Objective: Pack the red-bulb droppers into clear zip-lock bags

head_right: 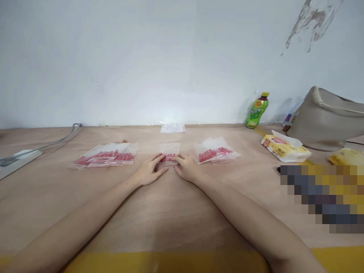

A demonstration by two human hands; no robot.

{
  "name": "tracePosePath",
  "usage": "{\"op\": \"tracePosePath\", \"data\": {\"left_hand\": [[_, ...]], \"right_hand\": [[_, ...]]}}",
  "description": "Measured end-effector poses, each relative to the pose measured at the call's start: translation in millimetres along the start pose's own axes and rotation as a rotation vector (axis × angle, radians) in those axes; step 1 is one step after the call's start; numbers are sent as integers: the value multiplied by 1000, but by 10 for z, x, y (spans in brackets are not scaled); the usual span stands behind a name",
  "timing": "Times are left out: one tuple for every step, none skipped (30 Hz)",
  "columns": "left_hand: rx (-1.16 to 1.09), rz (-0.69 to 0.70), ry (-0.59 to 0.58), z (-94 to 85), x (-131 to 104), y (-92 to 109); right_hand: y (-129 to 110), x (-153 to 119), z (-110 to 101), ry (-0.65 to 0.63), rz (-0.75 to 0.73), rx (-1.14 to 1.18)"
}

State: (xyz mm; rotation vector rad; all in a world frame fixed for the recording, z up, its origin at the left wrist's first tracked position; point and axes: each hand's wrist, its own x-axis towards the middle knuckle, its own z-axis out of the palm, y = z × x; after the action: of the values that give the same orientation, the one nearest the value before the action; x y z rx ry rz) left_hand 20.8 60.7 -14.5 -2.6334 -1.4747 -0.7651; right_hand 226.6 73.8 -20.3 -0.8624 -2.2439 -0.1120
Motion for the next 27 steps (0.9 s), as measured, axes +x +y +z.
{"op": "tracePosePath", "data": {"left_hand": [[-1, 3, 7, 2, 2, 3], [-3, 8, 16, 5, 4, 4], [-5, 15, 28, 7, 6, 3], [-6, 23, 40, 9, 7, -1], [-8, 34, 55, 10, 7, -6], [-9, 46, 71, 10, 7, -10], [-9, 60, 89, 10, 8, -14], [-10, 80, 108, 10, 11, -16], [-11, 104, 125, 10, 16, -17], [-12, 133, 141, 11, 24, -15], [-14, 165, 154, 14, 35, -11], [-15, 199, 165, 20, 50, -5], [-16, 234, 174, 27, 67, 4], [-14, 267, 181, 37, 86, 16], [-10, 299, 187, 49, 107, 29], [-3, 328, 191, 62, 129, 45], [6, 355, 195, 76, 151, 61], [17, 379, 198, 91, 172, 78], [30, 401, 203, 106, 194, 94], [44, 421, 208, 120, 215, 109], [60, 439, 214, 133, 235, 122], [77, 456, 220, 146, 255, 132], [95, 471, 226, 156, 273, 140], [112, 487, 230, 164, 291, 145], [130, 504, 231, 169, 307, 147], [147, 521, 230, 172, 321, 148], [164, 537, 228, 172, 334, 146]], "right_hand": [[24, -11, 28, 24, 0, 37], [47, -23, 48, 45, -2, 63], [67, -35, 62, 62, -7, 76], [83, -44, 68, 74, -11, 76], [96, -49, 66, 81, -10, 63], [104, -51, 58, 79, -12, 40], [107, -50, 43, 70, -17, 6], [107, -46, 23, 60, -27, -36], [103, -39, 2, 48, -41, -82], [98, -31, -20, 38, -58, -127], [93, -23, -39, 30, -74, -167], [88, -14, -54, 27, -88, -201], [84, -7, -64, 26, -100, -227], [82, 0, -69, 25, -113, -248], [81, 6, -71, 24, -123, -266], [82, 12, -71, 23, -131, -279], [83, 16, -69, 21, -137, -289], [85, 20, -67, 17, -140, -296], [86, 23, -65, 12, -140, -299], [88, 24, -63, 8, -138, -298], [90, 25, -62, 6, -132, -293], [91, 23, -60, 6, -124, -285], [93, 21, -57, 6, -114, -276], [95, 17, -54, 9, -104, -267], [98, 13, -49, 12, -95, -258], [100, 8, -45, 13, -89, -250], [103, 5, -40, 13, -86, -243]]}}
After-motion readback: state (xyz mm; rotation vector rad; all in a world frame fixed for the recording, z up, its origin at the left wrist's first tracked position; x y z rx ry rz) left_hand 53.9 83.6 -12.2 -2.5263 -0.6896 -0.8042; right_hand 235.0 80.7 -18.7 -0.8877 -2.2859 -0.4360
